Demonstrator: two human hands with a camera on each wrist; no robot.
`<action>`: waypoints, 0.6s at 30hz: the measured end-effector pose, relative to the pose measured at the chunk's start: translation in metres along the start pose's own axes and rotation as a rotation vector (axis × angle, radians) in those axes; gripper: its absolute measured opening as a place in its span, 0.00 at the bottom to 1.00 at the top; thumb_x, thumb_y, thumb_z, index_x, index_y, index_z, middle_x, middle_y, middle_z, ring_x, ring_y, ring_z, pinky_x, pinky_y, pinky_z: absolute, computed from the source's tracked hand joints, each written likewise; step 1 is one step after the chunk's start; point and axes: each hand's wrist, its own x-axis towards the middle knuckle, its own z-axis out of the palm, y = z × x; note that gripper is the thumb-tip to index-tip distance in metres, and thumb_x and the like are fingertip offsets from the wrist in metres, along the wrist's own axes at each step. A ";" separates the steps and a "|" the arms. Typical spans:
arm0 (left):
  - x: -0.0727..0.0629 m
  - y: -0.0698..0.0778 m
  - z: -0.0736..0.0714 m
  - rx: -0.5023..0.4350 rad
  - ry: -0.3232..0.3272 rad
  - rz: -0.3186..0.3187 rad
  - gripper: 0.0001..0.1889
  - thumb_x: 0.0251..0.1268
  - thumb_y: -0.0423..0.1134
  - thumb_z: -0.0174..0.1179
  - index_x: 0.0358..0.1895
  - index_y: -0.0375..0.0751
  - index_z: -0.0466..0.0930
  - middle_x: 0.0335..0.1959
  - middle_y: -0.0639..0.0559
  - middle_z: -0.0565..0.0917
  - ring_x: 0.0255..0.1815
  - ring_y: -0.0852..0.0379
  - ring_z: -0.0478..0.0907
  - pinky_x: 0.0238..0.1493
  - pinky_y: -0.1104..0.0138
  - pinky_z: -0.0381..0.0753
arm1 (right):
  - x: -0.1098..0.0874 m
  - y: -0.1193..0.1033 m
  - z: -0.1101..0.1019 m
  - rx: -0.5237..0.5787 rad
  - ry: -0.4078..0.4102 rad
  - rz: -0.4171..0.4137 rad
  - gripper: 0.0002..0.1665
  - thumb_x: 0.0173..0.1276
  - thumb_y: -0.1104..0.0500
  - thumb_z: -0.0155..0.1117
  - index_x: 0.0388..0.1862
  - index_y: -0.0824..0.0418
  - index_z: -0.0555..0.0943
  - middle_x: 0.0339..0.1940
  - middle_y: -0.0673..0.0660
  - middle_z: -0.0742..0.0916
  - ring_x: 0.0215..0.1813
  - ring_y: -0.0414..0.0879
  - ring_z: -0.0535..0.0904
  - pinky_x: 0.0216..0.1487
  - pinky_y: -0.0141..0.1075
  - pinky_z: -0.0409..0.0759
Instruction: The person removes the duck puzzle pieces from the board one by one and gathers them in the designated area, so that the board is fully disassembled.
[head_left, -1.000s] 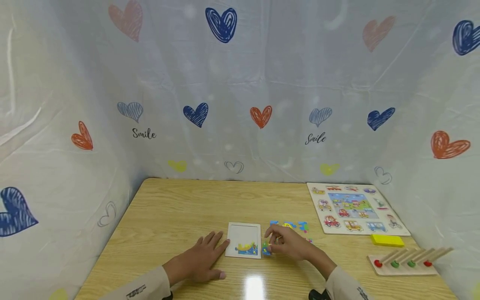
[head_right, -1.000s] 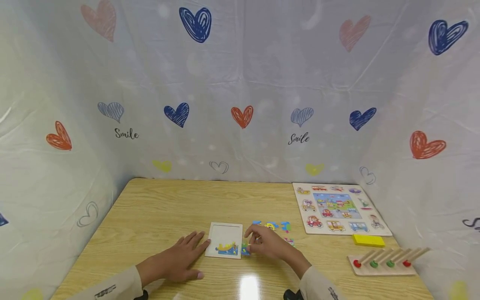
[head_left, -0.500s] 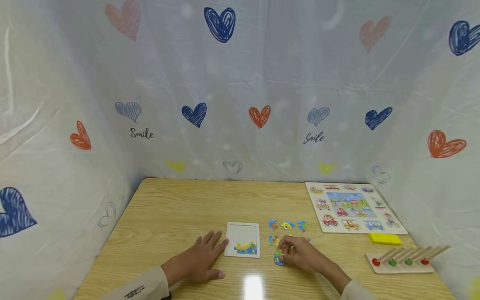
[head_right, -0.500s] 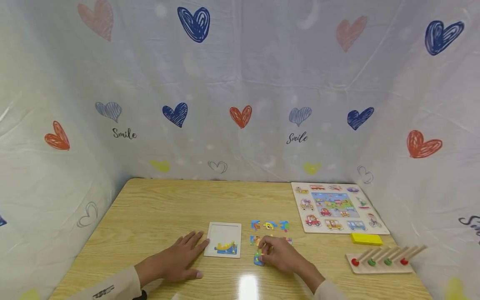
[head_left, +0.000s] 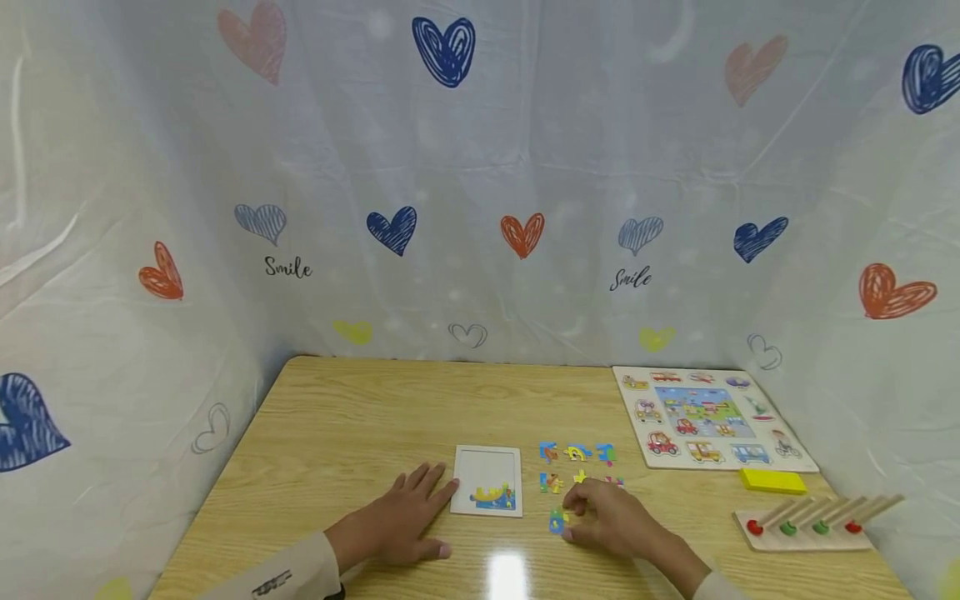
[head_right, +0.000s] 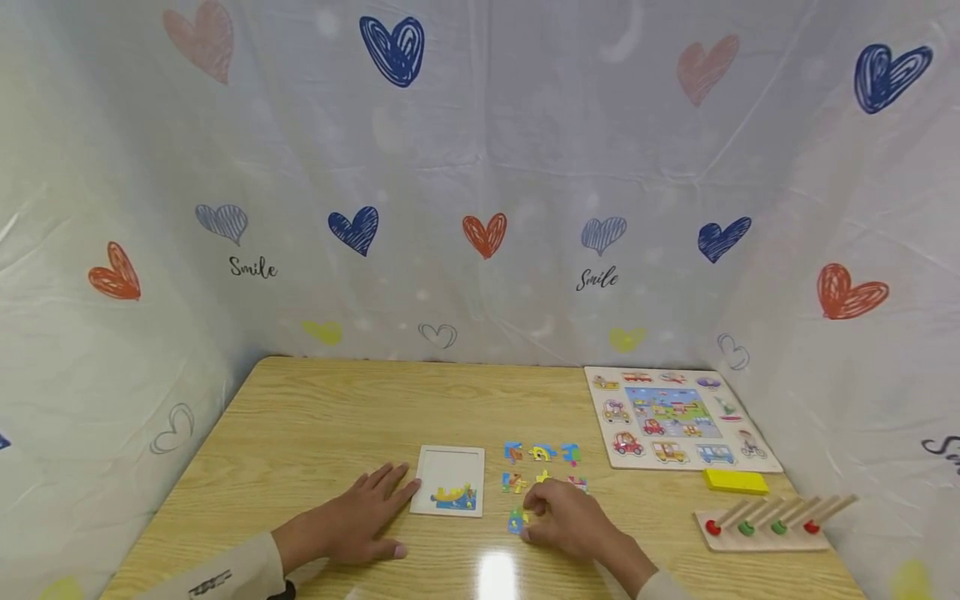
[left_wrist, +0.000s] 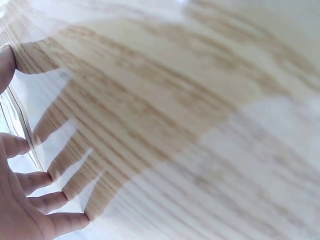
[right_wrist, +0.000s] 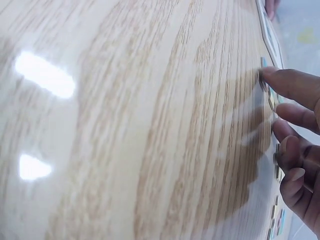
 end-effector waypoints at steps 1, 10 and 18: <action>0.000 0.000 0.000 0.001 0.000 -0.001 0.47 0.69 0.71 0.49 0.81 0.44 0.51 0.81 0.34 0.50 0.80 0.30 0.49 0.70 0.34 0.59 | 0.000 0.000 0.000 -0.001 0.000 -0.002 0.20 0.61 0.39 0.73 0.45 0.49 0.83 0.38 0.40 0.81 0.41 0.34 0.75 0.42 0.32 0.76; -0.001 0.000 0.000 -0.004 0.001 0.001 0.47 0.69 0.70 0.49 0.81 0.44 0.51 0.81 0.34 0.51 0.80 0.30 0.50 0.70 0.33 0.59 | 0.005 0.000 0.006 0.011 0.013 -0.030 0.16 0.62 0.42 0.74 0.43 0.48 0.84 0.37 0.39 0.82 0.40 0.32 0.75 0.41 0.31 0.77; 0.000 0.000 0.000 0.006 -0.003 -0.003 0.47 0.69 0.71 0.49 0.81 0.44 0.50 0.81 0.35 0.50 0.80 0.31 0.49 0.70 0.34 0.59 | 0.006 -0.002 0.007 0.004 0.036 -0.064 0.17 0.60 0.43 0.75 0.42 0.49 0.85 0.35 0.39 0.83 0.39 0.32 0.76 0.40 0.31 0.77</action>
